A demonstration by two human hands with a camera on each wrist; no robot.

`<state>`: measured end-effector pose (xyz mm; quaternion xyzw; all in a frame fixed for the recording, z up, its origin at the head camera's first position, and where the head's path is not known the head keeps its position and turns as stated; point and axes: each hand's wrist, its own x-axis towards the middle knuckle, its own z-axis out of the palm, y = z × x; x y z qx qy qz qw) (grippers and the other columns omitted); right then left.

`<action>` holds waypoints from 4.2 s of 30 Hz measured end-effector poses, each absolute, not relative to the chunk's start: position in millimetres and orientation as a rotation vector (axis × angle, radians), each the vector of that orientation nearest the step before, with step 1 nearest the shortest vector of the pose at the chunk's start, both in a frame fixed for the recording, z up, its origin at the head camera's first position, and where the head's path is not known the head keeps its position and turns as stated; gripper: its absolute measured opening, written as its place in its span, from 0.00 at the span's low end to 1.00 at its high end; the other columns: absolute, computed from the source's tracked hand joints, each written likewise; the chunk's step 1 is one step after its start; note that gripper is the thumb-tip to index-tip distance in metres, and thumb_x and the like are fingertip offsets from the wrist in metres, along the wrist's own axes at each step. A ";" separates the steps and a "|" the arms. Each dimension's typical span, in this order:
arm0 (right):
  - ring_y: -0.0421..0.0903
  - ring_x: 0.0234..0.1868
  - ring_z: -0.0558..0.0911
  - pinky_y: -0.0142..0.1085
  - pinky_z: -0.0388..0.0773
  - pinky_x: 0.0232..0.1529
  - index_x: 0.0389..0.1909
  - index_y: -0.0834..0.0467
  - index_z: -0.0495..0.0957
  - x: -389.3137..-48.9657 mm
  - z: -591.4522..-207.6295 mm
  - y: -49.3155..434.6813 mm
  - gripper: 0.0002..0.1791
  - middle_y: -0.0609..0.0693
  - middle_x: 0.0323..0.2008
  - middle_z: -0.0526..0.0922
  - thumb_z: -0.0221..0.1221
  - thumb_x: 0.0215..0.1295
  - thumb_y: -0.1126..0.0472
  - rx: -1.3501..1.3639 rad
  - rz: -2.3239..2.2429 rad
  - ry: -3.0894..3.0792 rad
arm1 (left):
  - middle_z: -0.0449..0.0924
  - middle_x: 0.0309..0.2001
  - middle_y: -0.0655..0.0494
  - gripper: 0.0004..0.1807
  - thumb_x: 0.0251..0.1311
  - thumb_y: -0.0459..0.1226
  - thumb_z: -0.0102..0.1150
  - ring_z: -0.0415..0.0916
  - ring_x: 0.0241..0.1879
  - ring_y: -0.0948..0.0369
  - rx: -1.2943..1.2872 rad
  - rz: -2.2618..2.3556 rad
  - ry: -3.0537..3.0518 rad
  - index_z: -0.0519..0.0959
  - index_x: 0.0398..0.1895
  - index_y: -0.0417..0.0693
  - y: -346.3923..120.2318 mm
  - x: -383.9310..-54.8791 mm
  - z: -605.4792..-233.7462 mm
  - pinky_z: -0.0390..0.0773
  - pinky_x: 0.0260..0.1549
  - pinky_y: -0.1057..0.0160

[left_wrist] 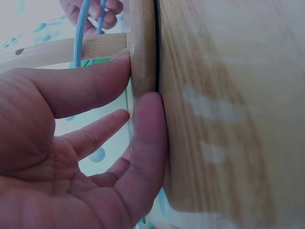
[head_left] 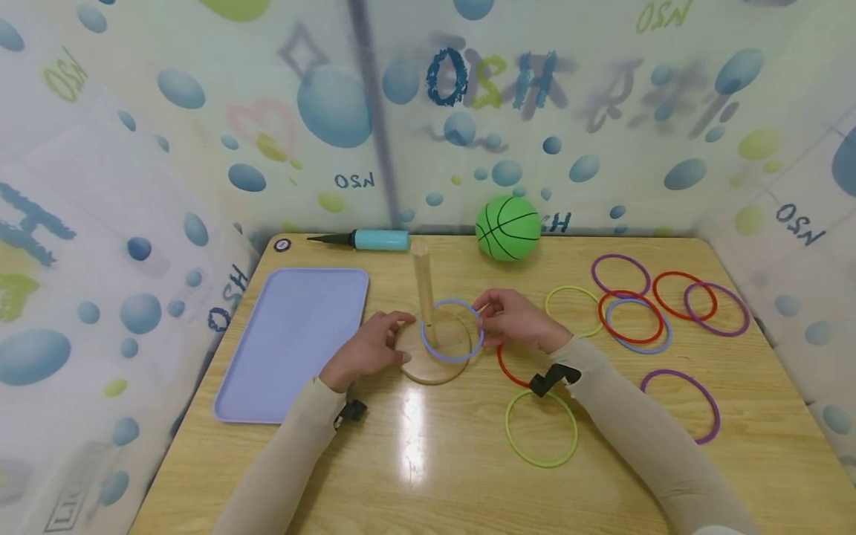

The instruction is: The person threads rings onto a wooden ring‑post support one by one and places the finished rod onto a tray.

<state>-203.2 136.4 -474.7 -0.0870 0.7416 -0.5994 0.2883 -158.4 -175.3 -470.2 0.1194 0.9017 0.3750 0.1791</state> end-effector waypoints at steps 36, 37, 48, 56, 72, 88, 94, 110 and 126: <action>0.48 0.48 0.84 0.35 0.81 0.50 0.57 0.62 0.83 -205.3 -478.7 195.4 0.17 0.54 0.46 0.88 0.68 0.71 0.62 -0.540 -1.302 2.425 | 0.71 0.59 0.39 0.36 0.61 0.33 0.75 0.74 0.49 0.52 0.308 1.041 2.542 0.74 0.73 0.51 -172.7 -156.3 -467.6 0.76 0.48 0.55; 0.47 0.48 0.84 0.36 0.81 0.50 0.56 0.61 0.84 -205.8 -479.9 199.3 0.16 0.53 0.45 0.88 0.68 0.71 0.62 -0.543 -1.273 2.459 | 0.71 0.59 0.39 0.36 0.61 0.33 0.75 0.74 0.49 0.51 0.304 1.043 2.538 0.74 0.73 0.51 -172.6 -156.3 -467.3 0.76 0.49 0.53; 0.45 0.46 0.85 0.41 0.81 0.51 0.51 0.59 0.87 -202.1 -484.9 218.7 0.14 0.49 0.44 0.89 0.72 0.67 0.61 -0.597 -0.977 2.657 | 0.71 0.59 0.40 0.36 0.62 0.34 0.75 0.73 0.50 0.51 0.316 1.007 2.541 0.73 0.73 0.53 -173.3 -157.7 -468.8 0.76 0.49 0.52; 0.39 0.38 0.82 0.36 0.79 0.43 0.44 0.58 0.89 -200.5 -484.9 220.0 0.07 0.46 0.36 0.88 0.69 0.67 0.66 -0.718 -0.912 2.641 | 0.71 0.59 0.40 0.35 0.62 0.34 0.75 0.73 0.49 0.52 0.320 1.003 2.549 0.74 0.72 0.53 -173.4 -158.0 -469.5 0.76 0.48 0.54; 0.43 0.35 0.80 0.35 0.79 0.38 0.51 0.57 0.87 -205.8 -468.6 230.5 0.09 0.50 0.38 0.88 0.65 0.73 0.65 -0.702 -1.072 2.509 | 0.71 0.59 0.41 0.36 0.62 0.34 0.75 0.73 0.50 0.52 0.294 1.005 2.546 0.73 0.73 0.54 -171.9 -156.9 -467.3 0.76 0.49 0.54; 0.49 0.28 0.87 0.52 0.88 0.35 0.54 0.61 0.84 -183.5 -417.3 218.8 0.11 0.64 0.41 0.82 0.63 0.76 0.64 -0.586 -1.427 2.301 | 0.72 0.58 0.41 0.36 0.61 0.33 0.76 0.72 0.48 0.52 0.292 1.015 2.544 0.74 0.72 0.54 -172.6 -156.7 -467.4 0.74 0.46 0.56; 0.49 0.29 0.89 0.46 0.89 0.36 0.55 0.63 0.82 -171.3 -395.1 208.6 0.13 0.61 0.42 0.83 0.64 0.75 0.63 -0.542 -1.619 2.267 | 0.71 0.58 0.41 0.36 0.62 0.33 0.75 0.72 0.48 0.52 0.292 1.002 2.550 0.74 0.73 0.55 -173.4 -157.0 -469.5 0.74 0.46 0.56; 0.47 0.27 0.88 0.45 0.89 0.37 0.52 0.60 0.84 -151.0 -348.6 172.0 0.11 0.51 0.40 0.83 0.67 0.72 0.63 -0.596 -2.138 2.098 | 0.72 0.59 0.40 0.36 0.60 0.35 0.77 0.73 0.48 0.52 0.314 1.006 2.550 0.74 0.72 0.54 -176.1 -155.6 -467.8 0.75 0.48 0.54; 0.43 0.29 0.88 0.44 0.89 0.35 0.53 0.62 0.81 -173.6 -366.9 125.4 0.11 0.48 0.37 0.83 0.62 0.73 0.72 -0.525 -2.295 1.754 | 0.71 0.59 0.43 0.41 0.56 0.37 0.81 0.72 0.48 0.53 0.282 1.026 2.524 0.74 0.73 0.55 -173.5 -157.2 -467.6 0.74 0.49 0.54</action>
